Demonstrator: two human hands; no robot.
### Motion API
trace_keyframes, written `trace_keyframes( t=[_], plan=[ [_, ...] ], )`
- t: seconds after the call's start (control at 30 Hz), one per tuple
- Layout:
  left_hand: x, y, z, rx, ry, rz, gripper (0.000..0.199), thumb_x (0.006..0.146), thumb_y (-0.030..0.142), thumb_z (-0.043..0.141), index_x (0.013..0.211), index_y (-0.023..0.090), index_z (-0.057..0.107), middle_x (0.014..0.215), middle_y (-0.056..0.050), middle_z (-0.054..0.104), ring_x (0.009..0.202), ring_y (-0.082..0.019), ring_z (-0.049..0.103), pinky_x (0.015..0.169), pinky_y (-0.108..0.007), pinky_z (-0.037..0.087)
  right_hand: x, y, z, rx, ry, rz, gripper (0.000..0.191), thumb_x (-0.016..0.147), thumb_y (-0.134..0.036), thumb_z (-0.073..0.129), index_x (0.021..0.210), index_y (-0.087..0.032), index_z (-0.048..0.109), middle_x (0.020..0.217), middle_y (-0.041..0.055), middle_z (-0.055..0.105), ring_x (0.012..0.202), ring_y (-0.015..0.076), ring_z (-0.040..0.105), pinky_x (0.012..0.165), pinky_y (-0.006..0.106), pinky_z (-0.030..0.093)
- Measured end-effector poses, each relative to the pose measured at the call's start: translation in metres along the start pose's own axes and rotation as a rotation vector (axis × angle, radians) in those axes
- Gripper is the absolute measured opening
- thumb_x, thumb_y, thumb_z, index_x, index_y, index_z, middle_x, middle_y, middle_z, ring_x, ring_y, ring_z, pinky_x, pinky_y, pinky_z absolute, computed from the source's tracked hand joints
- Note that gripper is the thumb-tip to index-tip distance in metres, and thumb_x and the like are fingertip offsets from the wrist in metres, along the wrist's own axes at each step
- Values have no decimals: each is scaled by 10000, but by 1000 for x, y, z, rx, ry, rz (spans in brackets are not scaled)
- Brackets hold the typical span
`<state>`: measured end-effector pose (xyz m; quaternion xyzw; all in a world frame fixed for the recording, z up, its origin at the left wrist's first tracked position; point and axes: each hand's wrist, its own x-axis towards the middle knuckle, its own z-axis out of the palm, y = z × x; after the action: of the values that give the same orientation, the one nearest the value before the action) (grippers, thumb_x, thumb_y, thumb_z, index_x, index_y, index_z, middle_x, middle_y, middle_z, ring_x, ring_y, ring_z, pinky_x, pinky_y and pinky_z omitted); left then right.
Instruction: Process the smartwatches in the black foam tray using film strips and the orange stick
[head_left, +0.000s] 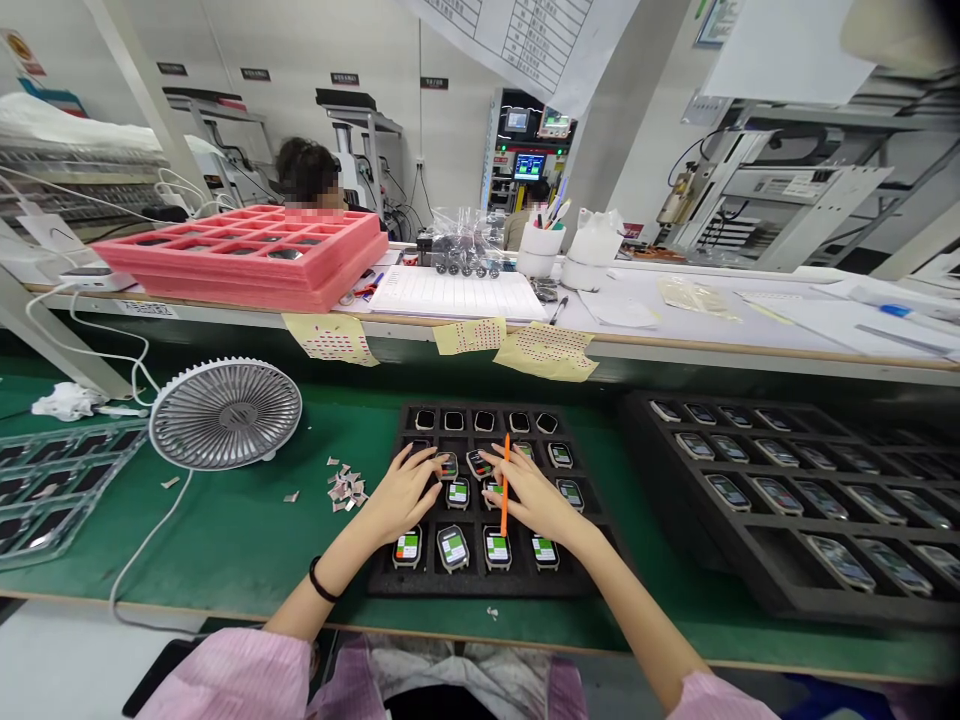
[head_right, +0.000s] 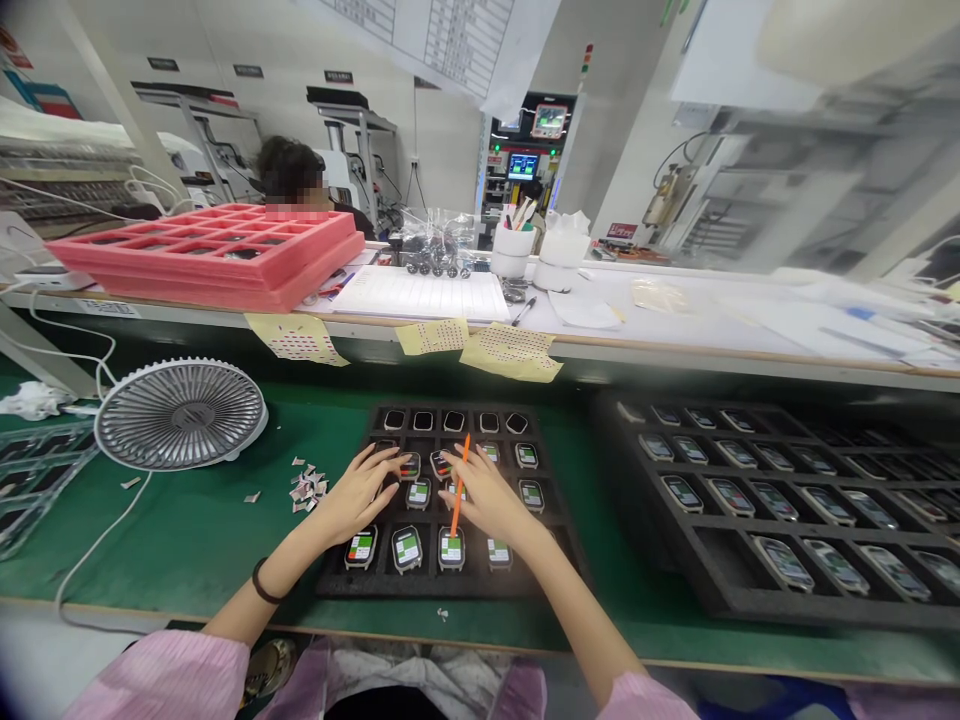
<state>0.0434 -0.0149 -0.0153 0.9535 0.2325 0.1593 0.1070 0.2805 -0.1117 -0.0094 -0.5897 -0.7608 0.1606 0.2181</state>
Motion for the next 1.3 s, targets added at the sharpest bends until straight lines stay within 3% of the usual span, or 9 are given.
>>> trace_keyframes(
  t=[0.53, 0.77, 1.3],
  plan=[
    [-2, 1, 3, 26, -28, 9, 313, 985, 311, 302, 1241, 211, 452, 1357, -39, 531, 1336, -227, 375, 1146, -516, 228, -5, -3, 0, -7, 11, 31, 304, 923, -420, 454, 1155, -232, 511, 1265, 95, 569, 1388, 260, 292, 1134, 551, 227],
    [-2, 0, 0, 24, 28, 10, 342, 983, 316, 289, 1271, 229, 453, 1335, -46, 551, 1325, -226, 395, 1139, -509, 248, -11, -1, -1, -12, 25, 38, 306, 926, -414, 449, 1166, -232, 509, 1231, 91, 585, 1384, 258, 303, 1128, 542, 253],
    [-1, 2, 2, 9, 19, 20, 331, 987, 311, 282, 1260, 230, 451, 1340, -46, 544, 1330, -218, 386, 1142, -513, 240, -15, -7, 2, -10, -4, 48, 310, 927, -412, 450, 1168, -232, 526, 1327, 94, 545, 1389, 261, 292, 1134, 549, 229]
  ],
)
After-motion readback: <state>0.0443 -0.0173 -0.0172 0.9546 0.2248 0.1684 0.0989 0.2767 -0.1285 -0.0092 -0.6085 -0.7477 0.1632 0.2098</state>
